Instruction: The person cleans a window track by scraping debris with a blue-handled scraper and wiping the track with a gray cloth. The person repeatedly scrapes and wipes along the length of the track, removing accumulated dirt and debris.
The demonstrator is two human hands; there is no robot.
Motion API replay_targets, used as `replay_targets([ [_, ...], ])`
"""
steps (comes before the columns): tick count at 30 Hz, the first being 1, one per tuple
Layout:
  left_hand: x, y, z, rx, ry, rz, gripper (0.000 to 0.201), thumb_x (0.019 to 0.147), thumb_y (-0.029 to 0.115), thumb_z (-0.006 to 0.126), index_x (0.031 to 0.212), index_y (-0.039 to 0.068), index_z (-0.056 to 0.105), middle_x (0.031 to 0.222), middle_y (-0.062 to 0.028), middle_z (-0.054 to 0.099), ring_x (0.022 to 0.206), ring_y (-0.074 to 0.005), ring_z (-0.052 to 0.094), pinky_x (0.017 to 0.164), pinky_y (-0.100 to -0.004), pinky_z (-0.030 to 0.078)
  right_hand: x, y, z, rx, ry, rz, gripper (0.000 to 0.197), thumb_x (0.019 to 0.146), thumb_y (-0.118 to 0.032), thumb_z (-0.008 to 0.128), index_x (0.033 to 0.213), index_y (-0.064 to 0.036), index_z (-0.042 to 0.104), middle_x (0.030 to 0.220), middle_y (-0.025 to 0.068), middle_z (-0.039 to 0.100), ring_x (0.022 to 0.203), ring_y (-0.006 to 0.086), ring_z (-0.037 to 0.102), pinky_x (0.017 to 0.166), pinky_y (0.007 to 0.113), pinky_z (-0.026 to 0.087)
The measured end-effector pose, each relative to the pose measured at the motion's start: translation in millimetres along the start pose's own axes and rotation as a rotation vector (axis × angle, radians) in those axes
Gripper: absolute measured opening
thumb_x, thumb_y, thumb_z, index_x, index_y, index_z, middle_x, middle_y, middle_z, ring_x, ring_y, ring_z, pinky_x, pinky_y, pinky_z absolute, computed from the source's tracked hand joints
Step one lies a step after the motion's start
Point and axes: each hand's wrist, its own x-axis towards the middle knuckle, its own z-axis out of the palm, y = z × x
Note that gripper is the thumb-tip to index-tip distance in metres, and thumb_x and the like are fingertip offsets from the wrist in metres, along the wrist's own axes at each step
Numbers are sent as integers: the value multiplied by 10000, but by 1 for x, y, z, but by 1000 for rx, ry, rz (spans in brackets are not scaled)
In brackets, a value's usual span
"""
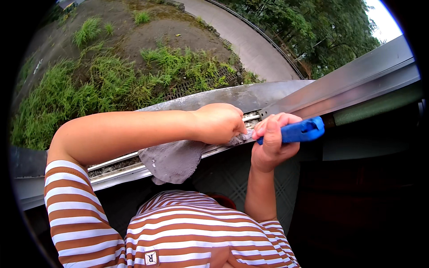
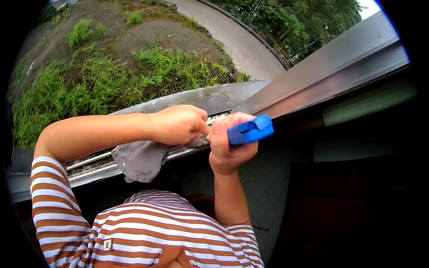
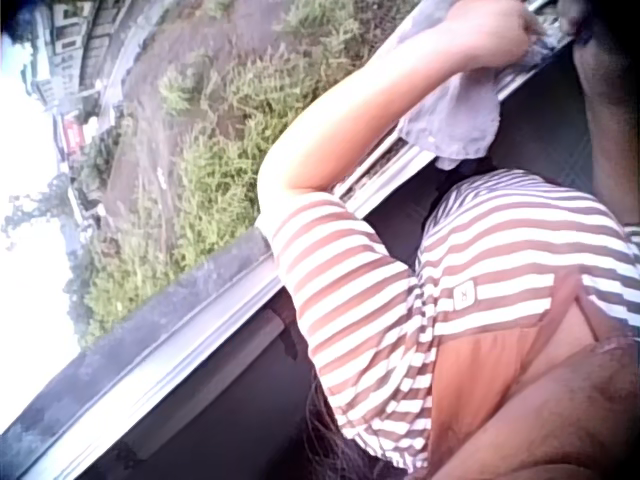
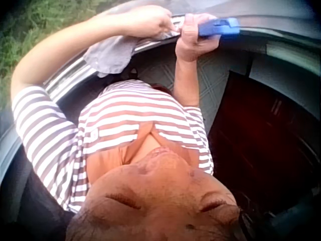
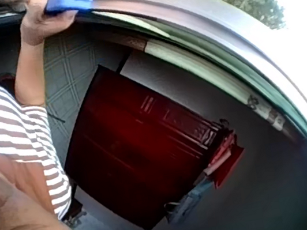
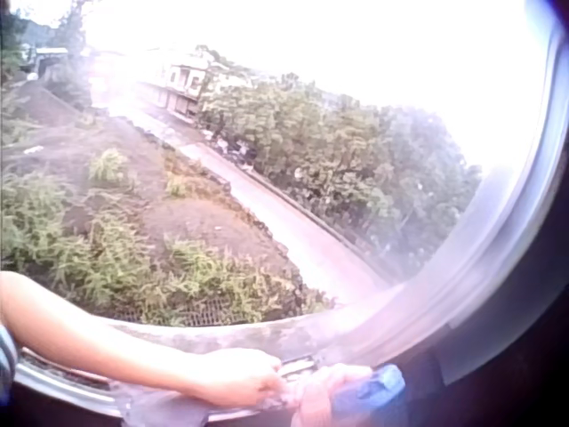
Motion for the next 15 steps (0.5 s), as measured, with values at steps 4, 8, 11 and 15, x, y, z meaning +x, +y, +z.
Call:
replay_targets([
  [4, -2, 4, -7, 105, -88, -42, 324, 688, 47, 561, 978, 85, 702, 898, -152, 654, 875, -325, 612, 762, -393, 488, 11, -1, 16, -71, 77, 114, 165, 823, -5, 603, 848, -34, 443, 630, 27, 446, 464, 87, 440, 422, 221, 384],
  [8, -6, 5, -7, 88, -87, -29, 324, 697, 51, 572, 992, 94, 699, 909, -147, 656, 887, -320, 613, 766, -394, 488, 9, -1, 9, -32, 8, 103, 143, 823, 6, 586, 844, -35, 450, 588, 20, 440, 452, 96, 435, 415, 223, 379],
  [11, -13, -6, -1, 54, -5, 26, 236, 776, 102, 573, 979, 107, 694, 895, -126, 604, 885, -306, 578, 771, -388, 466, 17, -21, -2, 224, 60, 95, 143, 832, -30, 553, 820, -43, 411, 600, 18, 427, 440, 89, 419, 382, 225, 377],
  [15, -14, -8, 5, 56, 48, 55, 200, 852, 171, 565, 1010, 123, 679, 882, -114, 582, 925, -300, 548, 810, -386, 444, 33, -40, -14, 117, 15, -63, 154, 845, -127, 520, 800, -61, 389, 525, 26, 413, 399, 104, 395, 366, 226, 357],
])
